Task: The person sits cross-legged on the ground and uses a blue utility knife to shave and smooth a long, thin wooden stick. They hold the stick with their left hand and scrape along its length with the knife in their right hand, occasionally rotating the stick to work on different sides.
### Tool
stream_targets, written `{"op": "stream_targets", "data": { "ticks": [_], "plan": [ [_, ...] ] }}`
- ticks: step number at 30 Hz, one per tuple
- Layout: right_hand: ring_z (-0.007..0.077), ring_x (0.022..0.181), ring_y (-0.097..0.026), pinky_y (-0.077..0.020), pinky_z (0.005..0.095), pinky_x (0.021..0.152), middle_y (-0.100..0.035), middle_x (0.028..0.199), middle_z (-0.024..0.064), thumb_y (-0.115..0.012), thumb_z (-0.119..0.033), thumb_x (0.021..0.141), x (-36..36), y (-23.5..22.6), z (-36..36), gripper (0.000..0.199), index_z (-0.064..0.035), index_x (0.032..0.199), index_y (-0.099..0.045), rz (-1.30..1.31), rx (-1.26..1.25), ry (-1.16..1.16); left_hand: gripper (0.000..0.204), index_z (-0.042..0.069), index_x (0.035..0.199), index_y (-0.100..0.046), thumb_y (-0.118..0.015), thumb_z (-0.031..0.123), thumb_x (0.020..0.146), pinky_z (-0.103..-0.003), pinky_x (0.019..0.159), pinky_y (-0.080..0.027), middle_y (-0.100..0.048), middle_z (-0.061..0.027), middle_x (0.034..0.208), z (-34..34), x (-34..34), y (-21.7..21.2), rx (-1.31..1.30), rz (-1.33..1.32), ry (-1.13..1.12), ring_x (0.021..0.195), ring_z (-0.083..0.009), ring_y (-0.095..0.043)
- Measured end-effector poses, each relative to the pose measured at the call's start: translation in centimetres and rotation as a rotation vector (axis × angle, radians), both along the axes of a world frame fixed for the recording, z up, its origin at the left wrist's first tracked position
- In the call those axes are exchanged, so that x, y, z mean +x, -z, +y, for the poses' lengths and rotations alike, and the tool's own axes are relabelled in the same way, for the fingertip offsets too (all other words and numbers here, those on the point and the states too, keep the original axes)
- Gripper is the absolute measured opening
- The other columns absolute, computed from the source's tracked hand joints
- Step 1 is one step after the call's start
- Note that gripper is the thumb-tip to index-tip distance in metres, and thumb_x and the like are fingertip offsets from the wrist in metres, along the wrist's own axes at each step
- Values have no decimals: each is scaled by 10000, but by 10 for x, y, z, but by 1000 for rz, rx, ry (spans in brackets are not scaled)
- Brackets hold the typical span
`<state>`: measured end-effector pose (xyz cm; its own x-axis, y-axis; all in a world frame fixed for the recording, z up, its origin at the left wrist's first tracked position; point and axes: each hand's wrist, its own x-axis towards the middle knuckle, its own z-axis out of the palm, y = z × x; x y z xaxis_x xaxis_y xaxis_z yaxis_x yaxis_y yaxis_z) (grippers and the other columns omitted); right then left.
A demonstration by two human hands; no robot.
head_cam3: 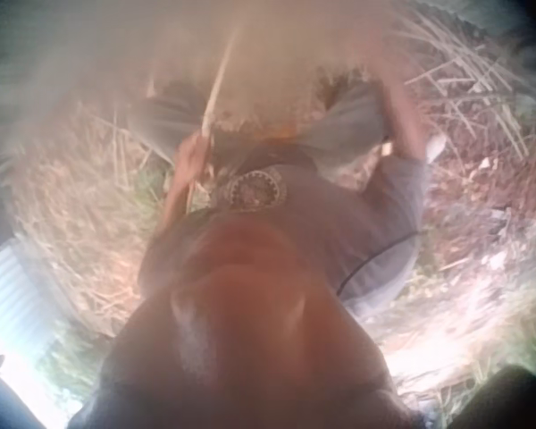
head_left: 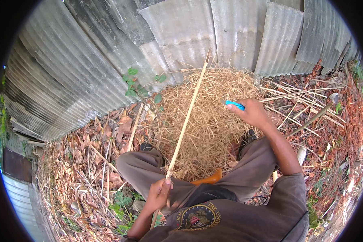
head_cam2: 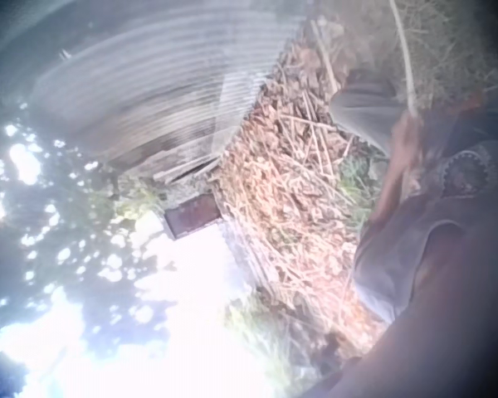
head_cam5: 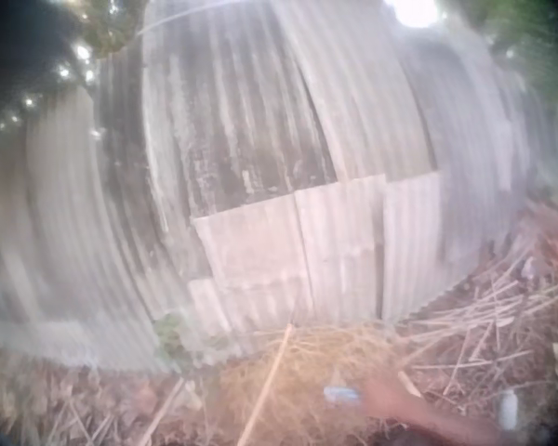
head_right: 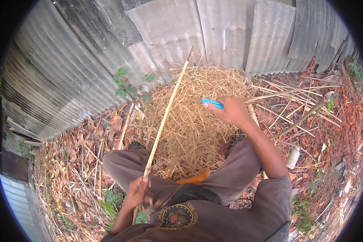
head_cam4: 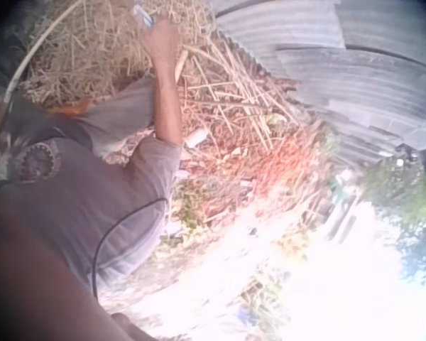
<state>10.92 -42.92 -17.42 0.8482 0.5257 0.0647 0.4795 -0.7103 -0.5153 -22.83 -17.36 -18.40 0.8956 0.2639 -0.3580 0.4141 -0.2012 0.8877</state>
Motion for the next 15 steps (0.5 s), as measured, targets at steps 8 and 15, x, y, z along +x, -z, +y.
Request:
{"op": "stream_targets", "data": {
  "ticks": [8,15],
  "plan": [
    [211,499,-519,-417,377,504,-503,517,69,-565,-649,841,-41,33,-21,634,-40,676,-626,174,378,74,345,49,784,-531,-444,279,1026,-213,452,-285,-397,67,566,-11,74,12,18,-256,171,501,-14,-353],
    [24,623,-453,-370,217,545,-539,661,-54,-721,-293,868,-147,75,32,263,-38,921,-679,566,1093,69,340,38,842,-533,-435,303,1031,-194,420,-241,-386,68,542,-43,127,9,-156,-211,279,460,-5,-324]
  ]
}}
